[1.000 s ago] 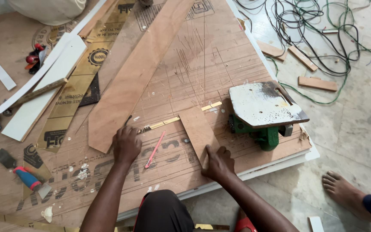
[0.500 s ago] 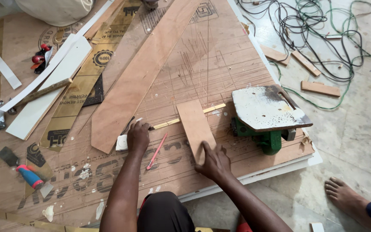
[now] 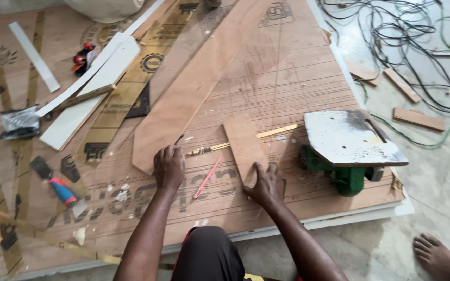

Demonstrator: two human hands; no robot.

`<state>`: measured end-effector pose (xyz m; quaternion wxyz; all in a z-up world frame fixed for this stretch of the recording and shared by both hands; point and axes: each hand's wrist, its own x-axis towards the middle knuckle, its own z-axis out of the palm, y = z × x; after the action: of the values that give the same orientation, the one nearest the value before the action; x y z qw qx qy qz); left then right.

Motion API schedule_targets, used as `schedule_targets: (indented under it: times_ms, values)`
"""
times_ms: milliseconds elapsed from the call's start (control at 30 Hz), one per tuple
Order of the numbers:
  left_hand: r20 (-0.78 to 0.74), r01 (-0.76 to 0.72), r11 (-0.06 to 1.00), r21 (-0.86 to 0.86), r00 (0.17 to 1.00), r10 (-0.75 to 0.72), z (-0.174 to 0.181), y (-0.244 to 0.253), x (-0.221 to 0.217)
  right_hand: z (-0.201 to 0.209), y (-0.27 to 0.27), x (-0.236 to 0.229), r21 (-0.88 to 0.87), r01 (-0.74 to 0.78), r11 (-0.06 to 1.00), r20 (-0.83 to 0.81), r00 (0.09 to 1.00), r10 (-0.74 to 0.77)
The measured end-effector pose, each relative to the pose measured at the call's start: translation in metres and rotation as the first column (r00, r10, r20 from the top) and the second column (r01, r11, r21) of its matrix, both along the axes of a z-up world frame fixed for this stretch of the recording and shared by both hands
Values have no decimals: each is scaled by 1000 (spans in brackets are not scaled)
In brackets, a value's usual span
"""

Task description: The person measures and marks a piece of wood using a tape measure, pencil, and square ruler. They then use a circular saw to cut the wood along the marked lines. The person repeats the measuring and marking process on the cut piece.

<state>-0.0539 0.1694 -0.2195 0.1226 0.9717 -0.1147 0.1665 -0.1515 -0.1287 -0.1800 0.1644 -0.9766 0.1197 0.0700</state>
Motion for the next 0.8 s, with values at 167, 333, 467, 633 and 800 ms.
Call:
schedule_targets:
  times_ms: [167, 333, 467, 633, 800]
  values:
    - [-157, -44, 999, 14, 986, 46, -15, 37, -32, -15, 1, 7, -42, 11, 999, -165, 986, -17]
    - [-83, -60, 998, -31, 995, 57, -26, 44, -58, -64, -9, 9, 41, -44, 998, -12, 999, 44]
    - [-267, -105, 994, -3, 958, 100, -7, 63, -76, -71, -12, 16, 3, -21, 1000, -38, 999, 21]
    - [-242, -205, 946, 253, 933, 267, -5, 123, -75, -51, -2, 22, -49, -52, 997, -62, 997, 49]
    - [-189, -451, 859, 244, 846, 498, -4, 182, -60, -26, 22, 20, -61, 17, 998, -93, 995, -23]
